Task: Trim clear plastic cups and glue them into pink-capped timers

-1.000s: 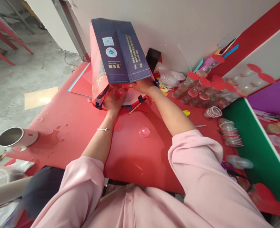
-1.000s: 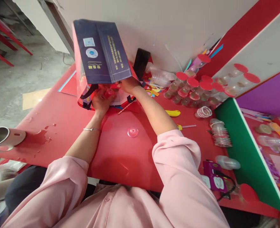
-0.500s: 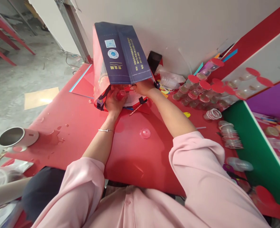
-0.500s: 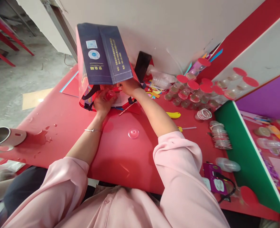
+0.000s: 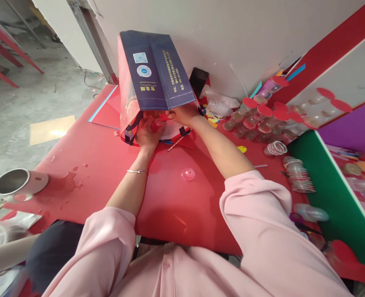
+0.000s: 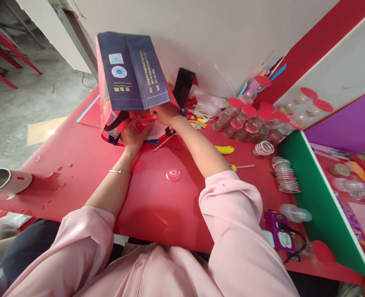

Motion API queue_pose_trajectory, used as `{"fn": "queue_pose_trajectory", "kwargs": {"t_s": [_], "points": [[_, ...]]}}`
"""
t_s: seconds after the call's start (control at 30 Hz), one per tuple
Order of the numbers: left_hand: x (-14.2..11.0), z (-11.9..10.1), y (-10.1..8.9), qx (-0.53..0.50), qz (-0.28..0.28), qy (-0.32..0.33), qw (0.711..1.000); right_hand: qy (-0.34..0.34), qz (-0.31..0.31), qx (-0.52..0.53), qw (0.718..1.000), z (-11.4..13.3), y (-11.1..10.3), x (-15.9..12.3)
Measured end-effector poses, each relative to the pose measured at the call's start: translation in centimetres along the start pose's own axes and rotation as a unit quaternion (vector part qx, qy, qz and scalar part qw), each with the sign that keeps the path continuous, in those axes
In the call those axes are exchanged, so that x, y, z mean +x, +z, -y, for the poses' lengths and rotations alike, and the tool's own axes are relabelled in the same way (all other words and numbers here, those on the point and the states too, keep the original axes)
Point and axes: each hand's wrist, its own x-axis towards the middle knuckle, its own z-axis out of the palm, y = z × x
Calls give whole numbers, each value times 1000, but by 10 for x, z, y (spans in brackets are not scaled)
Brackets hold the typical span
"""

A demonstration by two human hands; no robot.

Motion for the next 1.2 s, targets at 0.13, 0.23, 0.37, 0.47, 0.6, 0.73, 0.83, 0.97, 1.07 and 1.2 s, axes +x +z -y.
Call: {"fn": "queue_pose_trajectory", "kwargs": {"t_s": [0.13,0.23,0.37,0.47,0.6,0.73,0.83,0.97,1.07,1.2], "points": [[1,1,0,3,-6,1,1000,-21,5,14,1000,-2,1,4],[1,1,0,3,-7,-4,1000,-20,3,17,1000,-2,1,5],[1,3,-1,-2,-4,1,1000,-27,5,13,1000,-2,0,5],[1,3,-1,-8,-2,3,1000,-32,11,7,999,0,-3,4],[1,0,-2,-6,5,-6,1000,-25,16,-19,999,5,-9,2],[0,-2,-3,-6,11,-3,1000,-27,17,-43,999,13,-16,1],[-1,-2,-3,-4,8,-1,1000,-27,22,-55,998,17,-19,1],[-1,-4,-5,-11,17,-5,1000,-31,23,-66,997,18,-20,1],[-1,-5,-6,-20,28,-5,999,-26,24,-77,996,19,-20,1],[0,-3,-4,-20,21,-3,1000,-16,25,-84,996,21,-22,0]]}}
